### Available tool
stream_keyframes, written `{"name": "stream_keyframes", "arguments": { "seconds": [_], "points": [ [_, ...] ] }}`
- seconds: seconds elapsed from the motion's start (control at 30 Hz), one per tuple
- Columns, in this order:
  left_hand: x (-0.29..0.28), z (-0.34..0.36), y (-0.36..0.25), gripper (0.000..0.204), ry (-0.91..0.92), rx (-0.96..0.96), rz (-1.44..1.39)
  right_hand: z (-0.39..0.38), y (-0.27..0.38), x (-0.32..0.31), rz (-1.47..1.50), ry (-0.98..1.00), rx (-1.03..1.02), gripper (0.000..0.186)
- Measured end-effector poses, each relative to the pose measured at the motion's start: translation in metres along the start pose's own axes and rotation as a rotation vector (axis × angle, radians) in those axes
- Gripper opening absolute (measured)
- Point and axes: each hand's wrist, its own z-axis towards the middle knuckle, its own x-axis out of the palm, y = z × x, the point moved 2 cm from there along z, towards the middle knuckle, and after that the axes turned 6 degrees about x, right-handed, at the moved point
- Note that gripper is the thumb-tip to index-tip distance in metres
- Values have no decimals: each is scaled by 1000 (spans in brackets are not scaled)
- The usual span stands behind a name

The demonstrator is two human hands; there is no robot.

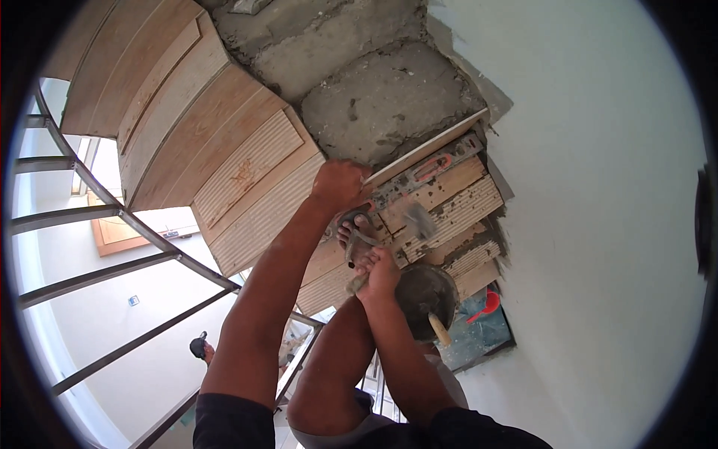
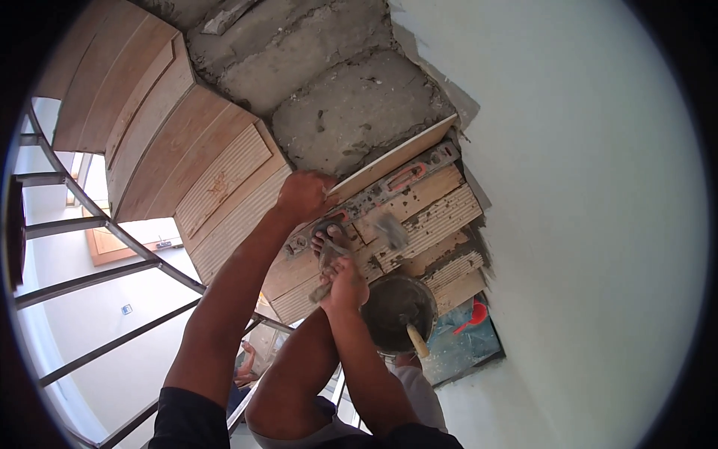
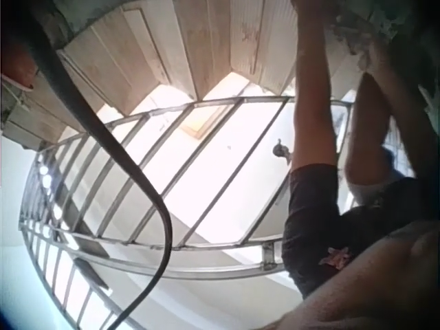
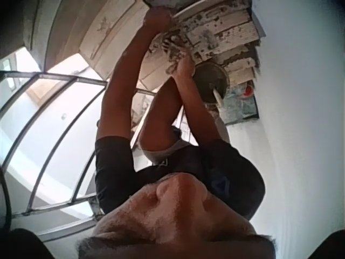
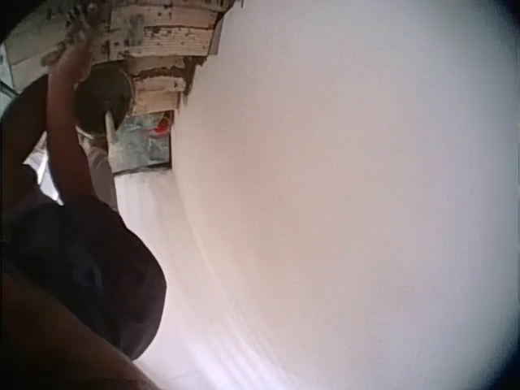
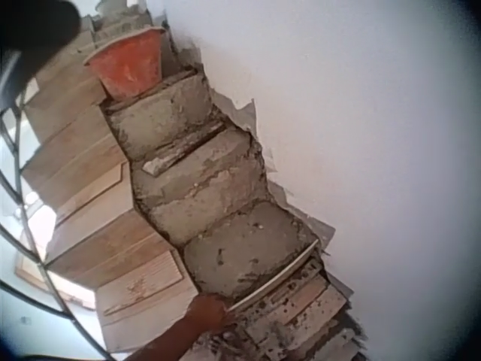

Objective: Applying mortar and laying tiles on a concrete staircase.

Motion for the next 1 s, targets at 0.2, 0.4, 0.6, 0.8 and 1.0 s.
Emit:
{"name": "stream_keyframes", "arguments": {
  "seconds": [0.2, 0.4, 0.6, 0.8, 1.0],
  "points": [
    [5, -2, 0, 36, -132, 91, -23, -5, -22, 16, 14, 271, 147, 10],
    [6, -3, 1, 33, -131, 66, -73, 2, -22, 3, 169, 205, -82, 20],
    [10, -4, 1, 33, -144, 70, -53, 5, -21, 11, -36, 158, 25, 26],
    [7, -2, 2, 32, -162, 86, -54, 5, -11, 25, -2, 389, 204, 25],
    [5, -2, -2, 32, -52, 30, -59, 4, -10, 34, 162, 137, 2, 14]
  ]
}}
